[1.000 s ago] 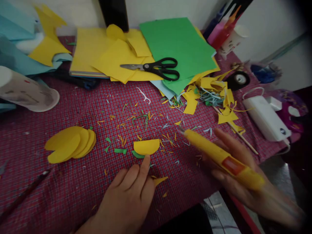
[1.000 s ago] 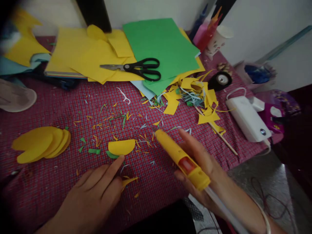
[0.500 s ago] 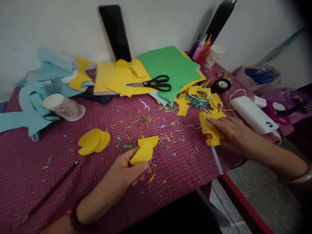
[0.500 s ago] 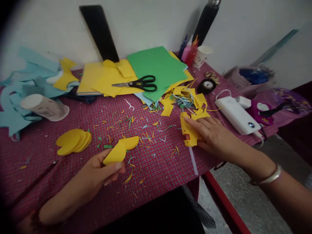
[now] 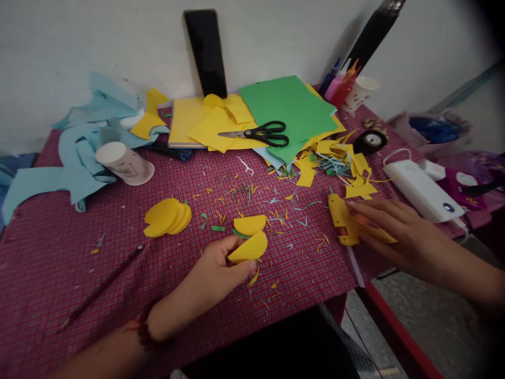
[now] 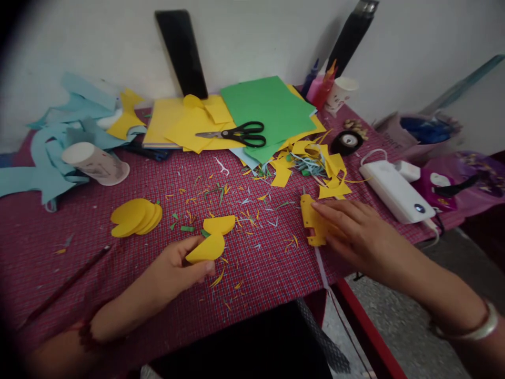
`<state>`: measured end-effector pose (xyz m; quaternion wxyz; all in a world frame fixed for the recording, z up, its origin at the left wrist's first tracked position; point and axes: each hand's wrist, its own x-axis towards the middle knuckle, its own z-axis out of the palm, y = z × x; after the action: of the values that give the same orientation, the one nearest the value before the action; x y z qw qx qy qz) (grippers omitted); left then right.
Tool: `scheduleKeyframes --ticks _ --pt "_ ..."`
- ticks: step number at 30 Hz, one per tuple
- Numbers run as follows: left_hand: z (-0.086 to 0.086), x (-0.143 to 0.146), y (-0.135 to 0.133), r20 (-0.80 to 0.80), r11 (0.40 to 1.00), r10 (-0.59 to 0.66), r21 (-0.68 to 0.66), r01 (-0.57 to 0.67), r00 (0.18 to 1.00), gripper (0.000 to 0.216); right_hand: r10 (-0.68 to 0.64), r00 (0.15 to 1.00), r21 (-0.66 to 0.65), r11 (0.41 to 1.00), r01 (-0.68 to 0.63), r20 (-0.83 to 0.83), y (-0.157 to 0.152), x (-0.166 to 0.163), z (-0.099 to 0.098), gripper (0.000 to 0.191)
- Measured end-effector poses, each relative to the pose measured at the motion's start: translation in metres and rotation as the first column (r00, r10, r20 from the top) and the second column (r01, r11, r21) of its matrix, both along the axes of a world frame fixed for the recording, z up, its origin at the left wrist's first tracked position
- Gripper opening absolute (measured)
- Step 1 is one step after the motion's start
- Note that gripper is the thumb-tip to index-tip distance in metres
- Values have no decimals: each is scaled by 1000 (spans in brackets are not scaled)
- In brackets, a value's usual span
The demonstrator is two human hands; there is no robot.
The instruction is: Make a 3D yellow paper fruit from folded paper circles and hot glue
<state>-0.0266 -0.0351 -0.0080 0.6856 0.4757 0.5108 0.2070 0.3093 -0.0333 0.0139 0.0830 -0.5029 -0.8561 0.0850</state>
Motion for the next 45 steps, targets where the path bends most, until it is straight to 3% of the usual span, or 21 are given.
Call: scheduleKeyframes --ticks 3,7,11,15,22,24,27,28,30,35,37,39,42,45 --pt "1 0 -3 -66 989 -116 89 122 991 7 182 977 112 979 -170 -108 -9 -32 -2 52" --pt "3 2 -8 -63 971 -224 70 228 973 3 476 869 82 879 -469 -134 -15 -91 -5 53" --pt "7 3 -11 -7 960 -279 -21 279 960 13 518 836 10 851 -525 -178 -13 -125 -7 45" --pt "13 1 -13 45 957 -238 -158 242 970 18 386 850 -83 894 -440 -358 -14 -126 -9 35" --pt "17 4 -16 92 971 -229 90 220 969 12 118 716 -245 891 -382 -688 -20 -124 -14 27" --pt "16 4 -17 52 966 -229 132 221 972 8 -48 646 -380 840 -387 -762 -21 -127 -19 23" --pt "15 5 -18 6 965 -222 143 219 975 9 -333 522 -584 681 -443 -785 -25 -133 -25 20" --pt "15 4 -18 9 966 -219 144 216 976 9 -377 501 -606 656 -450 -779 -26 -134 -26 22" --pt "13 3 -18 30 968 -219 134 213 975 5 -385 489 -597 685 -418 -783 -29 -137 -28 24" --pt "9 -1 -20 188 989 -140 -19 146 972 24 -294 511 -452 866 -215 -808 -30 -135 -27 12" --pt "9 -1 -21 261 991 -55 -104 84 964 33 -188 556 -321 935 -151 -810 -29 -132 -25 10" --pt "10 0 -21 279 988 3 -149 40 960 39 0 653 -105 987 -122 -757 -28 -129 -24 14" --pt "11 2 -22 253 990 33 -143 3 967 35 214 784 164 976 -144 -583 -29 -127 -24 19" --pt "10 3 -22 234 993 38 -119 -10 971 28 236 809 144 972 -188 -538 -31 -130 -25 19"
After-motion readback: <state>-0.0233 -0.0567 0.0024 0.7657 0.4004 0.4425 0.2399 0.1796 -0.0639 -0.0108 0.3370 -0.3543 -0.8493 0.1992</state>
